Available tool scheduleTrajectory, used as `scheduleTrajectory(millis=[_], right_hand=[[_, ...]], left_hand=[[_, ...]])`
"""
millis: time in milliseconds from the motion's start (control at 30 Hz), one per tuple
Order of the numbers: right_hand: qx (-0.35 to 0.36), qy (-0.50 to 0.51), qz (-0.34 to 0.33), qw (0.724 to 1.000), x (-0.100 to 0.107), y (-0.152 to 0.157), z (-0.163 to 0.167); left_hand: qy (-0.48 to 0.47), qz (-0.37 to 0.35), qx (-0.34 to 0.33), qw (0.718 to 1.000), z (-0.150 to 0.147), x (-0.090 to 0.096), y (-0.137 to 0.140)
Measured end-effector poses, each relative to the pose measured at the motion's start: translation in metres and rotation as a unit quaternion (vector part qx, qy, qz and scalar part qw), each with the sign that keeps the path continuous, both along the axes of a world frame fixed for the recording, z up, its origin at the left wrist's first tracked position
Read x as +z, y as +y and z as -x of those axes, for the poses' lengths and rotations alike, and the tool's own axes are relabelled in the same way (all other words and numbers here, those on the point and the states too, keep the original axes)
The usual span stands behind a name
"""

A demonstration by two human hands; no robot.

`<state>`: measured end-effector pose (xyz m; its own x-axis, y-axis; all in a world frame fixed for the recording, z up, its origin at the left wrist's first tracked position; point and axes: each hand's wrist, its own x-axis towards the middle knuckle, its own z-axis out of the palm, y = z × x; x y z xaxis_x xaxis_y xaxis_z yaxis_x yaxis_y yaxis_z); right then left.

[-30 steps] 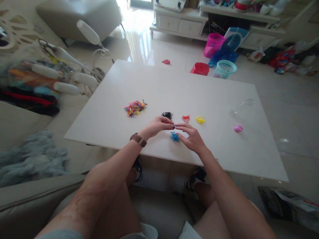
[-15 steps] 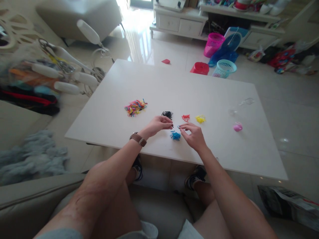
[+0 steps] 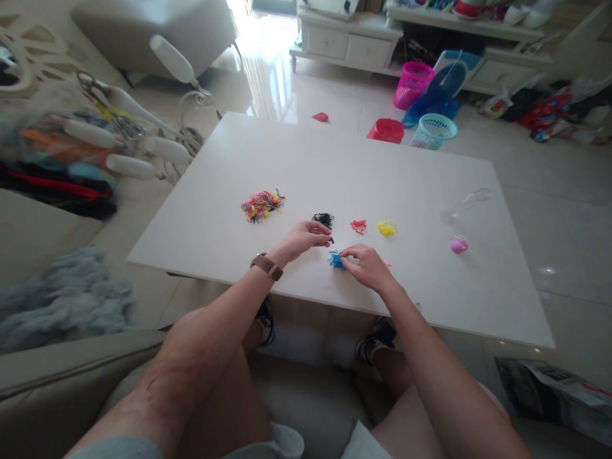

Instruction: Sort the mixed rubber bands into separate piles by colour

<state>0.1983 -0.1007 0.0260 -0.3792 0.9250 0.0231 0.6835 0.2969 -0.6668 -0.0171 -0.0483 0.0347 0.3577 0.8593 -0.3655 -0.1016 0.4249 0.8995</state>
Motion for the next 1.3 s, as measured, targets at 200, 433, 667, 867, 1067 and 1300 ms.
scheduleTrajectory(millis=[200,433,667,867,1067,1300], right_hand=[[-0.011,-0.025,0.004,1.0,-0.005,0.001,-0.004],[-0.042,0.034,-0.042,0.998,0.005,0.002,-0.002],[0.01,0.099,-0.048,0.994,0.013,-0.005,0.007],[0.039,0.084,-0.057,0.994,0.015,-0.005,0.008],[0.005,0.084,-0.075,0.994,0.013,-0.005,0.007],[-0.003,0.09,-0.079,0.993,0.011,-0.004,0.006]], left_hand=[[0.011,-0.003,-0.002,1.0,0.0,-0.001,0.0],[0.016,-0.016,-0.014,1.0,0.0,-0.003,0.0],[0.015,-0.023,-0.014,1.0,-0.001,-0.003,-0.001],[0.012,-0.024,-0.014,1.0,-0.001,-0.003,-0.001],[0.01,-0.023,-0.014,1.0,-0.002,-0.005,-0.001],[0.045,-0.042,-0.045,0.997,-0.001,-0.004,0.0]])
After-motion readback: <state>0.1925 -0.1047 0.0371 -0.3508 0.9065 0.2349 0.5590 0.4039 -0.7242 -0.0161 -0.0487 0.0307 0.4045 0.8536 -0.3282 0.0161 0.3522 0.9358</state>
